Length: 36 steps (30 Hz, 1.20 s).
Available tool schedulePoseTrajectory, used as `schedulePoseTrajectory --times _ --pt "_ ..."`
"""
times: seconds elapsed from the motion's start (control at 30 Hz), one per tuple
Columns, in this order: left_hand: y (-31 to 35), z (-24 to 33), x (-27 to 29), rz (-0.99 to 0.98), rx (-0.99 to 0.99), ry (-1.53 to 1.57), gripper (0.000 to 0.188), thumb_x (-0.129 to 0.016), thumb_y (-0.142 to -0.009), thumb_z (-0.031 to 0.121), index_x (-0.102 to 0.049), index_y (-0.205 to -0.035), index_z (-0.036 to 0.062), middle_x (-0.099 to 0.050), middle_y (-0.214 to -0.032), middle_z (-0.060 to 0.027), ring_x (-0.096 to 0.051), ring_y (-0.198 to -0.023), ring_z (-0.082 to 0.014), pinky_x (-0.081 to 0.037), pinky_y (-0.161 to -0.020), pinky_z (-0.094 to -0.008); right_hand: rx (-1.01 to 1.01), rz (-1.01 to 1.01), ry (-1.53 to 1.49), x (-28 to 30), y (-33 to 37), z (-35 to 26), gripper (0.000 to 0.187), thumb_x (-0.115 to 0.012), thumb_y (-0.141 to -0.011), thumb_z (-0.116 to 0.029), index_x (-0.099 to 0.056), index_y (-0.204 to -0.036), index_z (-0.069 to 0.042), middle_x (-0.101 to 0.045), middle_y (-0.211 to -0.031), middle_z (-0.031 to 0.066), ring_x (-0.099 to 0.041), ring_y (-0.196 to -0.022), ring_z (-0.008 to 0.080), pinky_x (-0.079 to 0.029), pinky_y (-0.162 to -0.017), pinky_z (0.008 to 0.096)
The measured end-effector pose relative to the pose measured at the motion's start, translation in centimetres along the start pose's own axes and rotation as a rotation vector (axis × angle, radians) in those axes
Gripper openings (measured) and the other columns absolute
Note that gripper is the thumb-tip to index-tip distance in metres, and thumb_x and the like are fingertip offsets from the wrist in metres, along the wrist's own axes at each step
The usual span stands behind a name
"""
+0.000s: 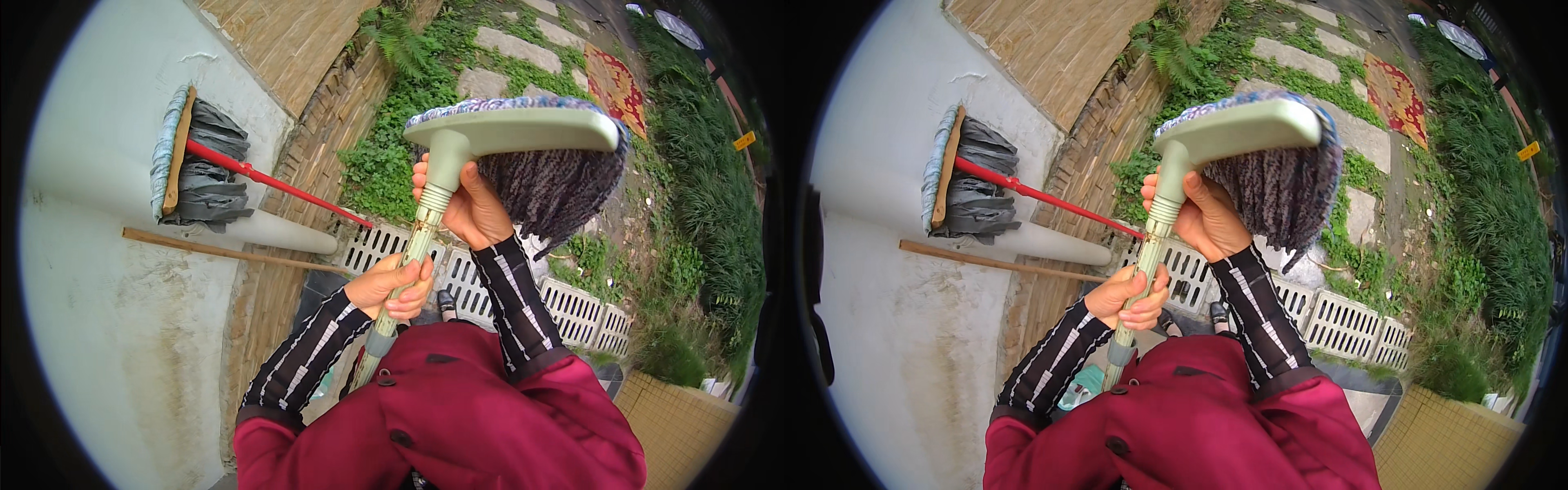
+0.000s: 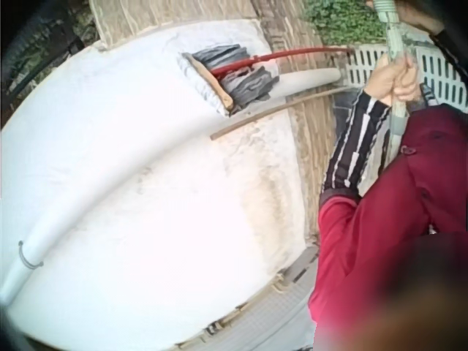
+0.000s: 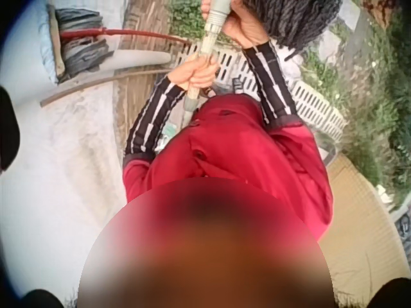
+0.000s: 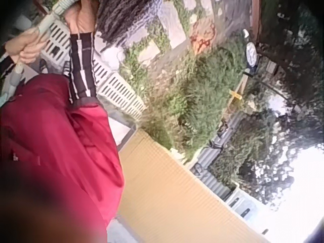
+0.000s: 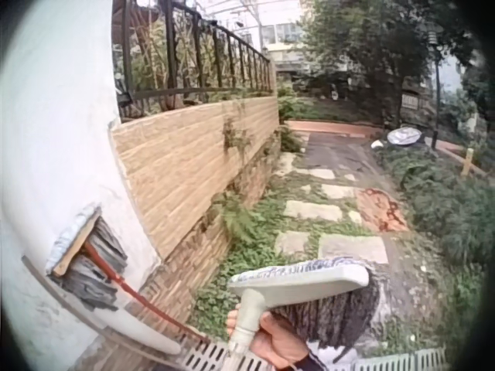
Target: The person assembles a mop by attaching the mop head to the handle. They then pick up a broom and a bucket and walk outside.
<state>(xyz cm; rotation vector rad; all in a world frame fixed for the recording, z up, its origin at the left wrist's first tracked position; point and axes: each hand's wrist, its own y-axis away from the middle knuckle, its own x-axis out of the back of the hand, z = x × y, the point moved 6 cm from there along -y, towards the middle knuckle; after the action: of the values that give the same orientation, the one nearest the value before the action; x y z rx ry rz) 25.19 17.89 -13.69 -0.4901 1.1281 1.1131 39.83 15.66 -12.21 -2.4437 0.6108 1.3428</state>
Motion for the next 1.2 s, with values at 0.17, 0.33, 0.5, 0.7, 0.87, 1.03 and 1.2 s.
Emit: schedulePoseTrajectory --times 0.17,0.33,0.5,0.7,0.87,1.03,1.2 --pt "0.3 0.8 0.5 0.151 -0.157 -0.114 0.033 -0.057 -0.090 0.033 -0.044 -0.102 0.0050 -0.047 -0.073 -0.0038 -0.040 -0.047 -0.0079 -0.034 -0.043 -0.0215 -0.008 0.036 0.106 0.0 -0.1 -0.2 0.059 -0.065 -0.083 -0.038 -0.046 -0.119 0.006 -0.058 -0.109 0.0177 -0.059 -0.099 0.0245 -0.048 -0.090 0.0389" --pt "0.6 1.3 0.5 0.315 -0.228 -0.307 0.023 -0.050 -0.095 0.025 -0.045 -0.101 0.0036 -0.048 -0.069 -0.0045 -0.041 -0.045 -0.0089 -0.035 -0.042 -0.0229 -0.013 0.058 0.149 0.4 -0.2 -0.2 0.051 -0.061 -0.087 -0.034 -0.047 -0.117 0.005 -0.059 -0.108 0.0184 -0.060 -0.098 0.0247 -0.049 -0.088 0.0384" --pt "0.6 1.5 0.5 0.364 -0.180 -0.404 0.020 -0.045 -0.097 0.022 -0.047 -0.097 0.0023 -0.047 -0.063 -0.0042 -0.039 -0.042 -0.0083 -0.034 -0.041 -0.0224 -0.027 0.065 0.154 0.1 -0.1 -0.3 0.051 -0.059 -0.088 -0.035 -0.046 -0.118 0.003 -0.059 -0.107 0.0184 -0.061 -0.098 0.0250 -0.049 -0.088 0.0388" --pt "0.0 1.8 1.4 0.549 -0.184 -0.707 0.020 -0.049 -0.096 0.023 -0.043 -0.093 0.0049 -0.045 -0.058 -0.0008 -0.040 -0.041 -0.0073 -0.034 -0.038 -0.0218 0.016 0.189 0.328 0.1 -0.1 -1.3 0.054 -0.057 -0.090 -0.037 -0.041 -0.121 0.004 -0.059 -0.101 0.0192 -0.062 -0.093 0.0244 -0.053 -0.082 0.0369" --pt "-0.6 1.6 2.7 0.742 -0.250 -1.216 0.021 -0.056 -0.091 0.021 -0.044 -0.093 0.0040 -0.048 -0.058 -0.0031 -0.047 -0.045 -0.0110 -0.039 -0.042 -0.0262 0.067 0.330 0.168 1.8 -0.3 -1.1 0.050 -0.058 -0.089 -0.036 -0.046 -0.116 0.004 -0.060 -0.097 0.0182 -0.063 -0.085 0.0246 -0.056 -0.074 0.0355" --pt "-0.2 1.2 3.4 0.908 -0.348 -1.444 0.027 -0.062 -0.086 0.023 -0.049 -0.093 0.0002 -0.056 -0.068 -0.0131 -0.056 -0.061 -0.0243 -0.044 -0.059 -0.0362 0.067 0.347 0.041 3.1 -0.3 0.2 0.046 -0.058 -0.089 -0.037 -0.050 -0.110 0.003 -0.061 -0.090 0.0166 -0.062 -0.078 0.0211 -0.056 -0.067 0.0321" --pt "-0.9 0.0 3.7 0.989 -0.368 -1.494 0.030 -0.063 -0.086 0.024 -0.045 -0.089 -0.0002 -0.058 -0.067 -0.0177 -0.060 -0.062 -0.0330 -0.045 -0.057 -0.0394 0.100 0.371 -0.011 3.8 0.0 0.9 0.047 -0.058 -0.088 -0.040 -0.051 -0.109 0.002 -0.061 -0.088 0.0145 -0.062 -0.074 0.0186 -0.054 -0.064 0.0294"
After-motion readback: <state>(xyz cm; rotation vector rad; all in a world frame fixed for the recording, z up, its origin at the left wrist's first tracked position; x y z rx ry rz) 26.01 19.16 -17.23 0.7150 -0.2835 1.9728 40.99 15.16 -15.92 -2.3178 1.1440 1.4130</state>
